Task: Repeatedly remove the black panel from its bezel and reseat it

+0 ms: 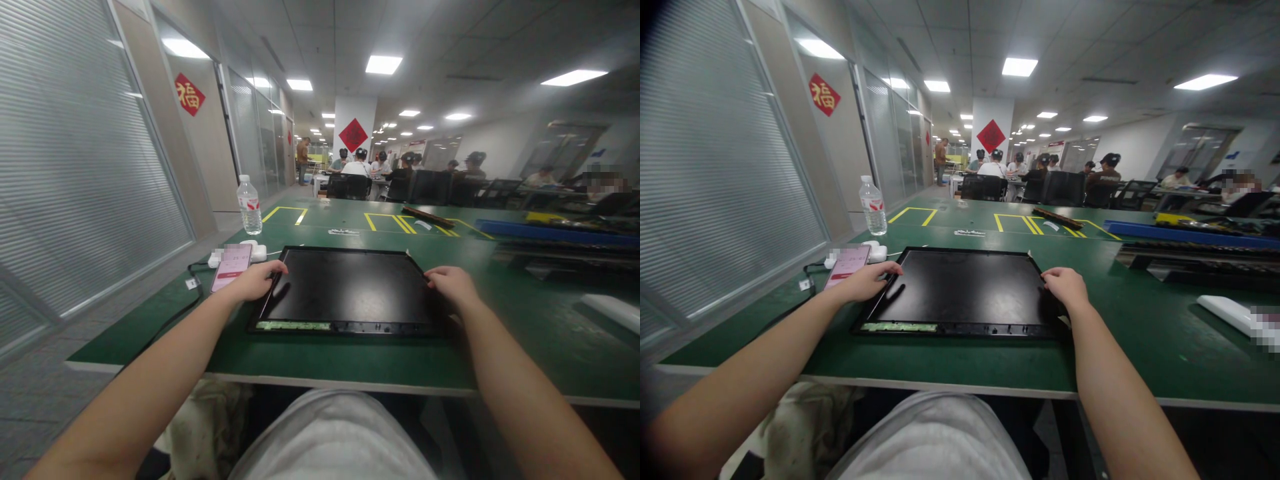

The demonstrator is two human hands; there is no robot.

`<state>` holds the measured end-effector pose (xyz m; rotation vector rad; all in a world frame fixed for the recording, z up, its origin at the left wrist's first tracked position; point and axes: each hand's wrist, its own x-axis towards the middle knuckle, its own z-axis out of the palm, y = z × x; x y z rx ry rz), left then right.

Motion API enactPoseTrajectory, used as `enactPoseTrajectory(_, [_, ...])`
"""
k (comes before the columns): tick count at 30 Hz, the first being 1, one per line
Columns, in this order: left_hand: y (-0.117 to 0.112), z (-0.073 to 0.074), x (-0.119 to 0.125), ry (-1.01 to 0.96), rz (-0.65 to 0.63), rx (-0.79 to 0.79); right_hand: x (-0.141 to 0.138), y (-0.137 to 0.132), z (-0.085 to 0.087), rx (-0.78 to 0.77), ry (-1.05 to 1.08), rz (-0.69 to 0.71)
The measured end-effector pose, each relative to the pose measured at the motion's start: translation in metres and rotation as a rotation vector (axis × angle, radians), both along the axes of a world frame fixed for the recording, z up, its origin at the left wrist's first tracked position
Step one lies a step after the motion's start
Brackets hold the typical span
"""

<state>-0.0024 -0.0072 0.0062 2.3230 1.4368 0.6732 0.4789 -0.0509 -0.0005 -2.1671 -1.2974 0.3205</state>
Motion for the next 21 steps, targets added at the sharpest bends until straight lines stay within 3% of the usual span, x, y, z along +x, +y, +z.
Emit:
enactPoseTrajectory(9, [0.0077,-0.0094,-0.0029,-0.223,-0.064,-0.105,0.0032,0.0006,-0.0013,0.015,0.007,-0.006])
enactPoseTrajectory(21, [0.0095,-0.0104,-0.0025,-0.328,-0.017,-0.123,0.0048,0.0035,-0.0049,0.043,0.077,-0.029])
